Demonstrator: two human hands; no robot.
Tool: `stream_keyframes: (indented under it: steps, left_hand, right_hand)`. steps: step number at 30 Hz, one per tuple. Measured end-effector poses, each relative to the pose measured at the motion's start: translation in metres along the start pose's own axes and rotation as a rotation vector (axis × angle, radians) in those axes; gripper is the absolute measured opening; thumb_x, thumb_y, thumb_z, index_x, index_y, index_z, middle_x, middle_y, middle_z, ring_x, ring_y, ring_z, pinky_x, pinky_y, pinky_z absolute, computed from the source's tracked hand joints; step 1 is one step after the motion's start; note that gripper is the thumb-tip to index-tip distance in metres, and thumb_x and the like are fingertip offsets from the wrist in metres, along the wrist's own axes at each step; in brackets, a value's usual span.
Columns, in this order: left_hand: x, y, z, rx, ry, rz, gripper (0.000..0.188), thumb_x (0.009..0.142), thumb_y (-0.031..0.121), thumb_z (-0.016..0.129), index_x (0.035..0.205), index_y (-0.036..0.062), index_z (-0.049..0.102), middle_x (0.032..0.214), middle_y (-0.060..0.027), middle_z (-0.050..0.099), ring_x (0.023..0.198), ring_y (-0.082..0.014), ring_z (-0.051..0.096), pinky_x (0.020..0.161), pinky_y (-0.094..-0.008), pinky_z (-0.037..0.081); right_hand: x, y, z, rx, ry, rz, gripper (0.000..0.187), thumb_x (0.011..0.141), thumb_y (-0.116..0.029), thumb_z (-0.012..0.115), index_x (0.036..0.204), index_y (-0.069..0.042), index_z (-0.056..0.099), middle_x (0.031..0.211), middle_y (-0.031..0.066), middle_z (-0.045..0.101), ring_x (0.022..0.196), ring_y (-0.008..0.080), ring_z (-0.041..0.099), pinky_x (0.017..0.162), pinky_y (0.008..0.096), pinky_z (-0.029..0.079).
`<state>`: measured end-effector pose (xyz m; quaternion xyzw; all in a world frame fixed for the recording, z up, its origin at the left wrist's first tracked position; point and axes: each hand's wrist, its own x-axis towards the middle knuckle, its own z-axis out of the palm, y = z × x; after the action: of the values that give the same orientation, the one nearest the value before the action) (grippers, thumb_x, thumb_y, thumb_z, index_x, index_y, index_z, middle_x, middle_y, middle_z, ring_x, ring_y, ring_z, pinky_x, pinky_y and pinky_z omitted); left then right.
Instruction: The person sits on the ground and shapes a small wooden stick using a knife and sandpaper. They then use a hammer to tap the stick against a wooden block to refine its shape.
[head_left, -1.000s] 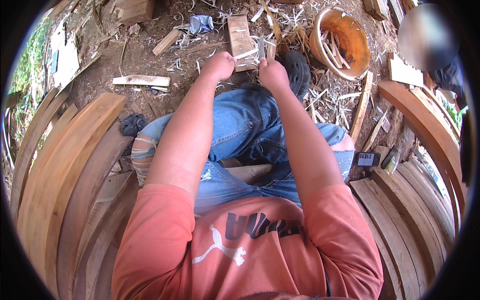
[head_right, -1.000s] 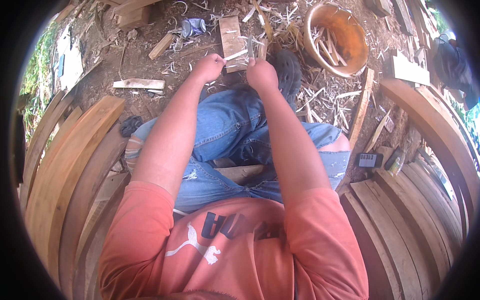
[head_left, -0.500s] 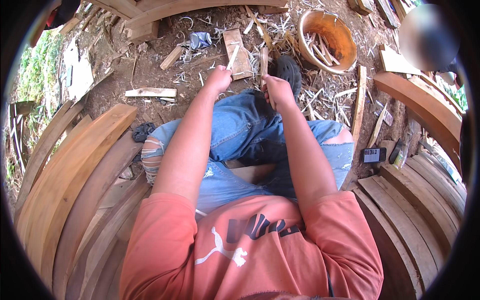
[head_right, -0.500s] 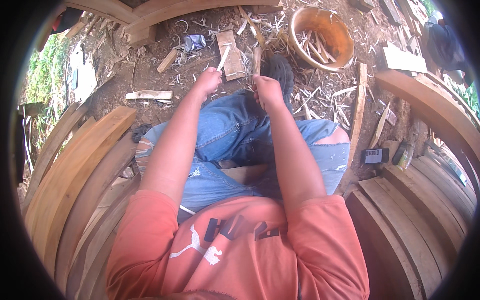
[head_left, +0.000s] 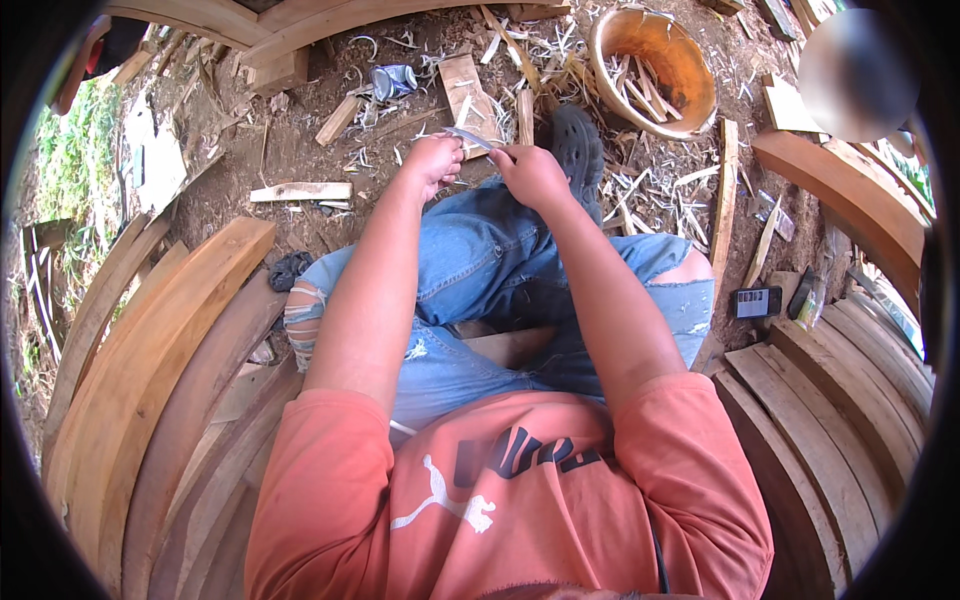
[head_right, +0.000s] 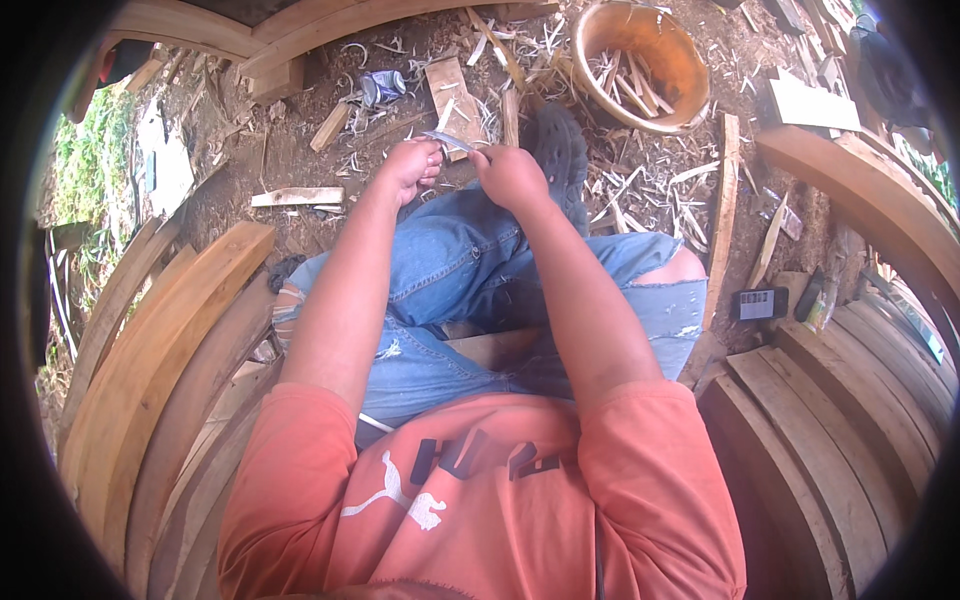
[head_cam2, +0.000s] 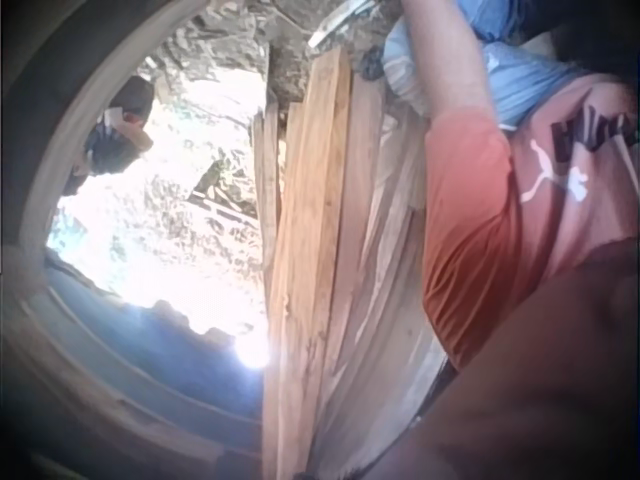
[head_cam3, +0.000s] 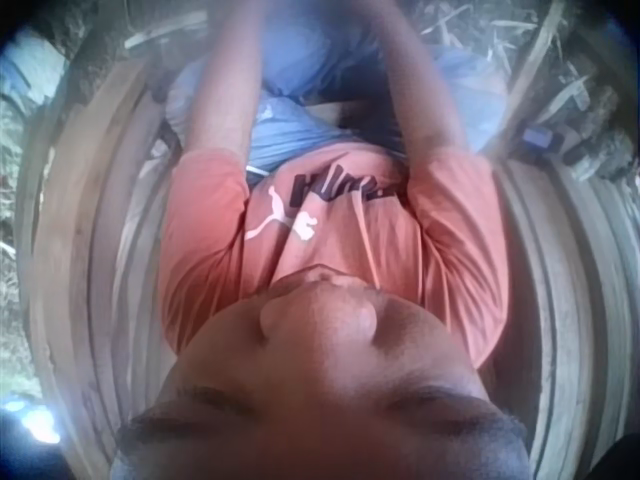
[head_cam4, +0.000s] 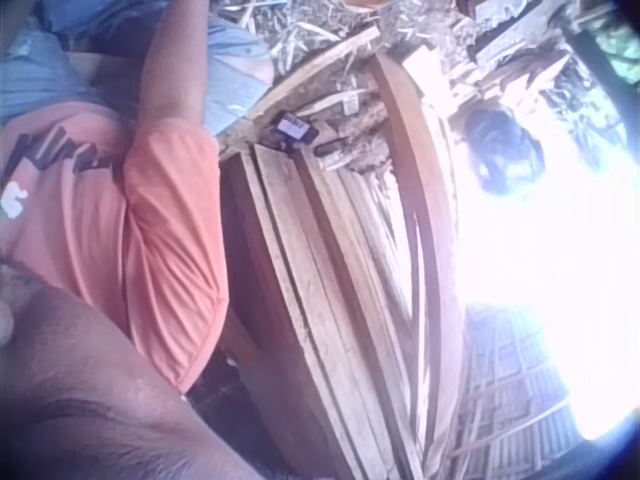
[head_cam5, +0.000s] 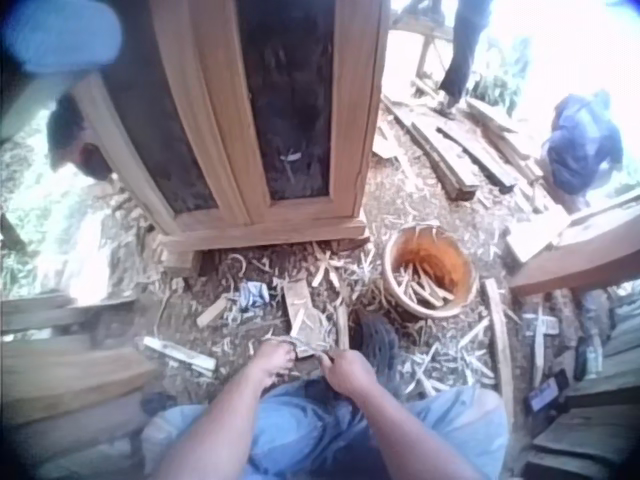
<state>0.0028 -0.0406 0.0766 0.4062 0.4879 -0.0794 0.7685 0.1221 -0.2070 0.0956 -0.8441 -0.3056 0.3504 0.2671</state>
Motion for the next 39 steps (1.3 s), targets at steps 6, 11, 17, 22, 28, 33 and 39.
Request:
stream_keyframes:
  steps: [6, 11, 17, 22, 28, 33, 39]
  left_hand:
    - [0.002, 0.002, -0.002, -0.184, -0.117, -0.115, 0.025, 0.115, 0.019, 0.051, 0.091, 0.0143, 0.050, 0.065, 0.0077, 0.039, 0.053, -0.0061, 0.032, 0.048, -0.0259, 0.026]
    - [0.004, 0.002, -0.007, -0.266, -0.165, -0.150, 0.023, 0.114, 0.019, 0.052, 0.092, 0.0131, 0.051, 0.065, 0.0073, 0.040, 0.054, -0.0065, 0.033, 0.049, -0.0260, 0.028]
    - [-0.003, 0.013, 0.004, -0.296, -0.117, -0.130, 0.010, 0.104, 0.009, 0.047, 0.095, 0.0096, 0.051, 0.068, 0.0051, 0.042, 0.054, -0.0080, 0.035, 0.050, -0.0265, 0.030]
    - [0.001, 0.006, 0.000, -0.219, -0.115, -0.080, 0.014, 0.102, 0.009, 0.044, 0.108, 0.0065, 0.056, 0.068, 0.0047, 0.041, 0.054, -0.0082, 0.034, 0.050, -0.0278, 0.030]
    - [-0.007, 0.007, 0.011, -0.110, -0.046, -0.112, 0.021, 0.111, 0.018, 0.046, 0.119, 0.0059, 0.061, 0.067, 0.0074, 0.040, 0.052, -0.0062, 0.031, 0.049, -0.0269, 0.027]
    - [-0.015, 0.008, 0.022, 0.059, 0.032, -0.063, 0.029, 0.115, 0.025, 0.046, 0.129, 0.0051, 0.062, 0.068, 0.0088, 0.040, 0.053, -0.0050, 0.030, 0.050, -0.0260, 0.025]
    - [0.017, -0.015, 0.004, 0.478, 0.178, 0.060, 0.036, 0.111, 0.025, 0.050, 0.131, 0.0024, 0.070, 0.083, -0.0057, 0.066, 0.066, -0.0208, 0.059, 0.061, -0.0365, 0.046]
  right_hand:
    - [0.013, 0.005, 0.015, 0.016, 0.078, 0.065, 0.034, 0.103, -0.039, 0.064, 0.113, -0.012, 0.083, 0.105, 0.0217, 0.077, 0.102, 0.0431, 0.073, 0.091, 0.0513, 0.057]
    - [0.010, 0.003, 0.015, 0.095, 0.034, -0.028, 0.036, 0.102, -0.040, 0.066, 0.114, -0.011, 0.083, 0.107, 0.0232, 0.077, 0.104, 0.0418, 0.073, 0.092, 0.0491, 0.057]
    - [0.007, 0.008, 0.017, 0.105, -0.014, -0.012, 0.039, 0.100, -0.043, 0.067, 0.114, -0.010, 0.083, 0.108, 0.0214, 0.079, 0.105, 0.0411, 0.074, 0.093, 0.0483, 0.058]
    - [0.002, -0.007, 0.016, -0.004, 0.049, 0.083, 0.041, 0.101, -0.046, 0.066, 0.108, -0.009, 0.083, 0.104, 0.0209, 0.079, 0.103, 0.0401, 0.075, 0.091, 0.0509, 0.058]
    - [0.013, -0.003, 0.013, -0.092, 0.118, 0.165, 0.045, 0.103, -0.049, 0.063, 0.101, -0.007, 0.081, 0.102, 0.0220, 0.078, 0.102, 0.0420, 0.074, 0.088, 0.0532, 0.058]
    - [0.023, 0.003, 0.010, -0.157, 0.095, 0.141, 0.048, 0.104, -0.050, 0.060, 0.102, -0.006, 0.080, 0.104, 0.0224, 0.078, 0.102, 0.0424, 0.074, 0.089, 0.0529, 0.059]
    - [0.030, -0.007, 0.014, -0.308, -0.045, 0.178, 0.052, 0.108, -0.053, 0.054, 0.107, -0.009, 0.081, 0.107, 0.0188, 0.080, 0.104, 0.0386, 0.076, 0.087, 0.0517, 0.060]
